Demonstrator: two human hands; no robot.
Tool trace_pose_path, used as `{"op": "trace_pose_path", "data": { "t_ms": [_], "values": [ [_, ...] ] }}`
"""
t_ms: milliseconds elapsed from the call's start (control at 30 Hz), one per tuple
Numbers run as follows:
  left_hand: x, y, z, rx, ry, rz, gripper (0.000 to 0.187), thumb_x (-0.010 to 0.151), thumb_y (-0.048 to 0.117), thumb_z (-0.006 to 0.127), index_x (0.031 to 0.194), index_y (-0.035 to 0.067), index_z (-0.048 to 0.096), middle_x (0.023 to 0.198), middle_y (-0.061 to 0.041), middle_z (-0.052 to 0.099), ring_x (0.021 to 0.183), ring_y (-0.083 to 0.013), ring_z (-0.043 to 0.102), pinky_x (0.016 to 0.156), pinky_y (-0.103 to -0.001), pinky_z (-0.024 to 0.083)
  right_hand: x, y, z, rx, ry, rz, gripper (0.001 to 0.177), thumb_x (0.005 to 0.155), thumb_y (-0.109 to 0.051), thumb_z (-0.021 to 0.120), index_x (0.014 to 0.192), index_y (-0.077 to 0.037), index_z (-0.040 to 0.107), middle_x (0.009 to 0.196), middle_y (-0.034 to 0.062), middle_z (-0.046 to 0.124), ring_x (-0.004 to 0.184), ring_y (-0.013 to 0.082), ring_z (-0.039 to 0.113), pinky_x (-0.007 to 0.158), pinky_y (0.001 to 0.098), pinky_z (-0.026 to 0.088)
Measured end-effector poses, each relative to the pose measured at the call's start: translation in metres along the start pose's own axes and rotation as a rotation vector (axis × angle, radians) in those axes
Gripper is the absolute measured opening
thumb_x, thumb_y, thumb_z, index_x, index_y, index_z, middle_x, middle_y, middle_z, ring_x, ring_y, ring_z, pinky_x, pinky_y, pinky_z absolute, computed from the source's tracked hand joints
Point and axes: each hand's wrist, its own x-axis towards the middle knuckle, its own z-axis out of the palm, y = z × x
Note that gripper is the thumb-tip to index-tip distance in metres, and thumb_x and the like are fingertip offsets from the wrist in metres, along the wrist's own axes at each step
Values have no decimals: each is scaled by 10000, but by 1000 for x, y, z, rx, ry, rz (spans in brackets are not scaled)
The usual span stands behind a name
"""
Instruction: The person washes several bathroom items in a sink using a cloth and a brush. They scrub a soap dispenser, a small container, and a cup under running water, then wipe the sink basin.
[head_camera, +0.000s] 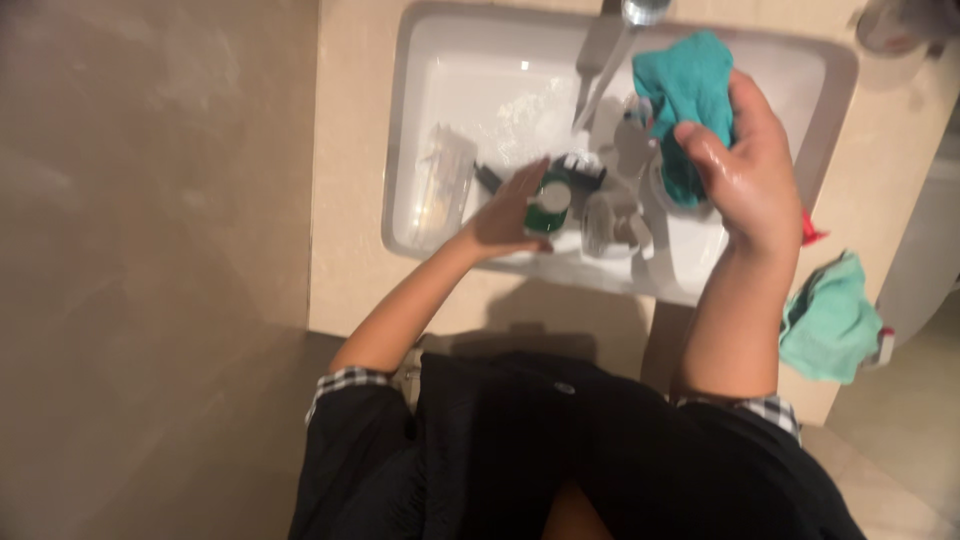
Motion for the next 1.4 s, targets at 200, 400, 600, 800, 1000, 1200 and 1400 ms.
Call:
{"op": "trace_pose_path", "data": {
  "t_ms": [200, 400, 600, 800, 1000, 1200, 1400],
  "values": [
    [24, -14, 13, 142, 197, 317, 939, 588, 261, 980, 1372, 90, 492, 1300, -114, 623, 1253, -324, 595, 1219, -505, 317, -24, -1, 4, 115, -66, -13, 480, 1007, 36, 604, 1477, 55, 513, 1241, 52, 667, 1089, 111, 641, 997, 239, 511],
    [25, -14, -7, -150, 468, -214, 838, 656, 284, 994, 1268, -12, 504, 1157, -162, 664, 1089, -274, 673, 983, -403, 556, -41, -4, -15, 114, -37, -66, 500, 1004, 32, 581, 1500, 25, 528, 1260, 52, 668, 1114, 106, 646, 1033, 234, 513],
    [77, 3, -18, -662, 941, -19, 777, 780, 133, 912, 1348, -1, 399, 1232, -146, 607, 1117, -233, 656, 1000, -372, 560, -51, 14, -30, 202, 104, -91, 423, 1025, 35, 576, 1448, 24, 566, 1224, 48, 676, 1063, 91, 626, 994, 229, 508],
    [112, 18, -13, -805, 1032, -48, 842, 775, 133, 906, 1387, -3, 343, 1282, -162, 562, 1169, -251, 624, 1043, -369, 528, -52, 17, -40, 156, 80, -86, 437, 1056, 37, 582, 1488, 45, 508, 1265, 55, 647, 1080, 90, 597, 987, 230, 495],
    [54, 42, -29, -402, 891, 29, 843, 794, 92, 950, 1451, 20, 427, 1335, -142, 616, 1233, -251, 653, 1085, -372, 574, -45, 36, -48, 20, 143, -129, 720, 1093, 36, 560, 1705, -61, 192, 1529, 113, 556, 1181, 138, 568, 1091, 259, 495],
    [6, 79, -61, -441, 799, 116, 939, 766, 29, 934, 1495, 87, 344, 1315, -109, 591, 1212, -215, 638, 1063, -360, 591, -30, 39, 17, -150, 147, -196, 777, 1015, -43, 557, 1673, -96, 147, 1511, 159, 556, 1184, 213, 651, 1033, 339, 567],
    [-14, 104, -64, -292, 842, 139, 950, 749, 73, 954, 1495, 76, 366, 1369, -120, 584, 1269, -229, 609, 1123, -375, 543, -16, 67, 124, -738, 127, -817, 656, 1054, -157, 599, 1626, -111, 283, 1435, 258, 489, 1233, 479, 543, 997, 484, 496]
  ]
}}
